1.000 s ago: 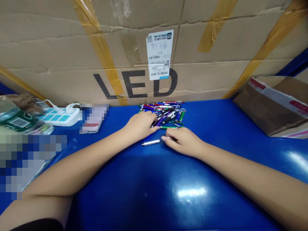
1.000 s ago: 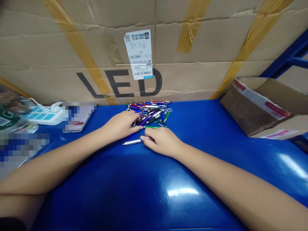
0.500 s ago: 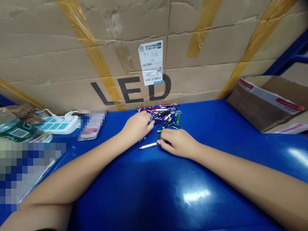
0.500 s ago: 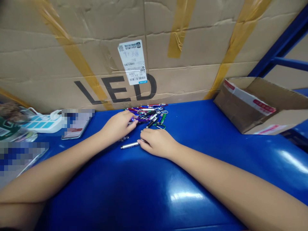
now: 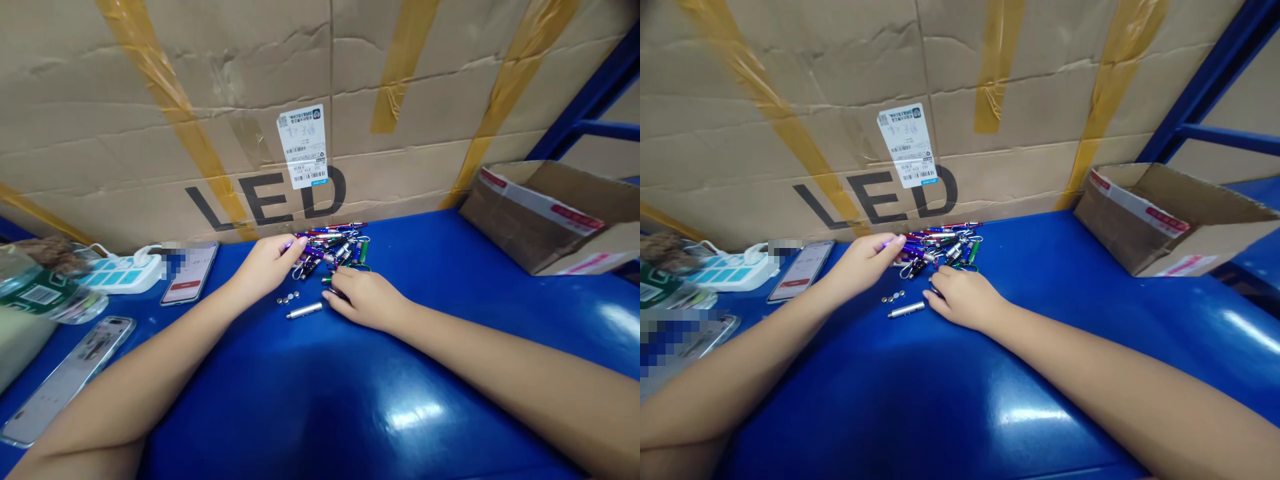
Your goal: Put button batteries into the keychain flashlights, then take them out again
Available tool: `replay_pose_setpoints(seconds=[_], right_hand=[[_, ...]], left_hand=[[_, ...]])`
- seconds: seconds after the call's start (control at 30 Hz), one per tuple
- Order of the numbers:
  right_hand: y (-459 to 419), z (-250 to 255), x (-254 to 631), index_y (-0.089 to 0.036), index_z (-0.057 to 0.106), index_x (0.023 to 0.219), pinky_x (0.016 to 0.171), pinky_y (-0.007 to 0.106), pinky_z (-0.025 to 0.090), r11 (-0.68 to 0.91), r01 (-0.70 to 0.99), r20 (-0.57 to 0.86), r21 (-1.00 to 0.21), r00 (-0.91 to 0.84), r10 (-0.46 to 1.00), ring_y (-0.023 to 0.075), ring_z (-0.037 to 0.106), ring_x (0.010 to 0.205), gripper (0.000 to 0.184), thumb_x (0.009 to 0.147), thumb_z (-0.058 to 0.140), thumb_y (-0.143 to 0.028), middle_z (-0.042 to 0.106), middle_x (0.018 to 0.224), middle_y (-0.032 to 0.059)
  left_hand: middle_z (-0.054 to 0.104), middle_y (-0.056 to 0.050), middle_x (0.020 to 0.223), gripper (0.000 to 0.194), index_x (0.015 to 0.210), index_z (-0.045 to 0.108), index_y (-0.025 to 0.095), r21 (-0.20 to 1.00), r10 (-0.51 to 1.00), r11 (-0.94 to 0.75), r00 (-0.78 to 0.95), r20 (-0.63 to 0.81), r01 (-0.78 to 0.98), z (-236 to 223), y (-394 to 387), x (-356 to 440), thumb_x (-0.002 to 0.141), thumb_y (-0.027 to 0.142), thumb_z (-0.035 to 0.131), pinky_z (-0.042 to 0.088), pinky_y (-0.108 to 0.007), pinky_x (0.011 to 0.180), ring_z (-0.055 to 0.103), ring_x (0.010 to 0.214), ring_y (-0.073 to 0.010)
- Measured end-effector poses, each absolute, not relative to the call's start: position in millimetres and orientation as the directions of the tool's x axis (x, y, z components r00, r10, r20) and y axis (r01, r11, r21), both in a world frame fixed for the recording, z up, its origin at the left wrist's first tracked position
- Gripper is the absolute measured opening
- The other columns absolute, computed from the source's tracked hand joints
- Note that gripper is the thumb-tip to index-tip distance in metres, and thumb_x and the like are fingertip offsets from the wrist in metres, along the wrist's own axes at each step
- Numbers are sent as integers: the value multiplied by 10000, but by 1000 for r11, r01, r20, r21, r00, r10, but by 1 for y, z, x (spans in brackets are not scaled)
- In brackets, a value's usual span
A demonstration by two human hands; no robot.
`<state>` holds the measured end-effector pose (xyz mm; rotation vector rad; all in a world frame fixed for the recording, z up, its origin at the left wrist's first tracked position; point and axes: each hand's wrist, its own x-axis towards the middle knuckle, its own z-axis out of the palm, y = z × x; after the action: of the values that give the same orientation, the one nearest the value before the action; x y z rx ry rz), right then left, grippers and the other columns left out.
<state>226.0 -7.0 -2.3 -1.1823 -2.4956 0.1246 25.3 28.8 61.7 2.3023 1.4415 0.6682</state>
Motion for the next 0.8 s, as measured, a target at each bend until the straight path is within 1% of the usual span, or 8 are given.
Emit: replay_pose_setpoints(seconds=[0.17,0.3,0.37,0.43,0.47,0.53,0.63,0.8], right_hand=[[-2,-7,231,-199,449,710,627,281,396,609,653,404,-450,-460,791,148,504,668,250,939,441,-299,532,728,21],[1,-7,233,-213,402,694,650,283,418,644,555,528,-526,-380,759,154,510,724,254,940,435,-265,511,767,25],[0,-7,233,-210,416,695,694,308,441,669,529,586,-522,-348,732,174,533,816,246,933,447,-265,531,887,63],[-1,-6,233,-205,445,716,782,346,455,708,499,634,-499,-347,691,198,542,940,219,929,455,-255,530,1028,99],[-1,-6,232,-206,452,724,813,360,455,734,474,657,-486,-355,665,202,541,969,207,927,459,-245,529,1051,102],[-2,-6,232,-211,450,723,807,361,459,777,423,691,-466,-374,619,192,548,928,202,924,463,-229,542,977,81],[-4,-6,230,-217,433,709,731,331,461,799,394,713,-453,-377,591,173,539,828,215,919,478,-222,534,863,50],[-7,-6,226,-212,446,716,712,292,452,773,383,708,-506,-328,626,151,548,803,210,917,503,-192,550,819,36]], left_hand=[[540,24,619,416,648,519,166,502,860,-501,470,198,705,63,19,31,943,428,386,342,-235,591,487,608,-116],[563,28,625,371,701,559,165,582,817,-485,575,36,653,61,16,33,918,438,434,355,-221,573,498,600,-110],[576,26,635,355,722,573,163,611,778,-469,626,-56,637,59,16,33,907,440,451,362,-216,562,497,589,-105],[598,15,669,349,733,586,159,626,738,-467,666,-114,624,58,15,33,904,429,447,385,-216,580,518,611,-108],[607,9,687,340,741,591,157,633,724,-463,677,-134,621,58,15,33,902,419,446,398,-218,594,531,629,-112],[618,2,707,331,764,591,158,650,720,-436,675,-162,622,57,14,34,901,418,439,416,-221,608,545,645,-117],[625,-5,726,343,791,579,159,650,712,-430,678,-182,627,54,13,36,911,437,418,415,-223,600,540,637,-117],[608,-11,707,341,744,555,152,568,625,-599,773,-110,565,50,16,38,933,388,396,384,-235,615,525,642,-120]])
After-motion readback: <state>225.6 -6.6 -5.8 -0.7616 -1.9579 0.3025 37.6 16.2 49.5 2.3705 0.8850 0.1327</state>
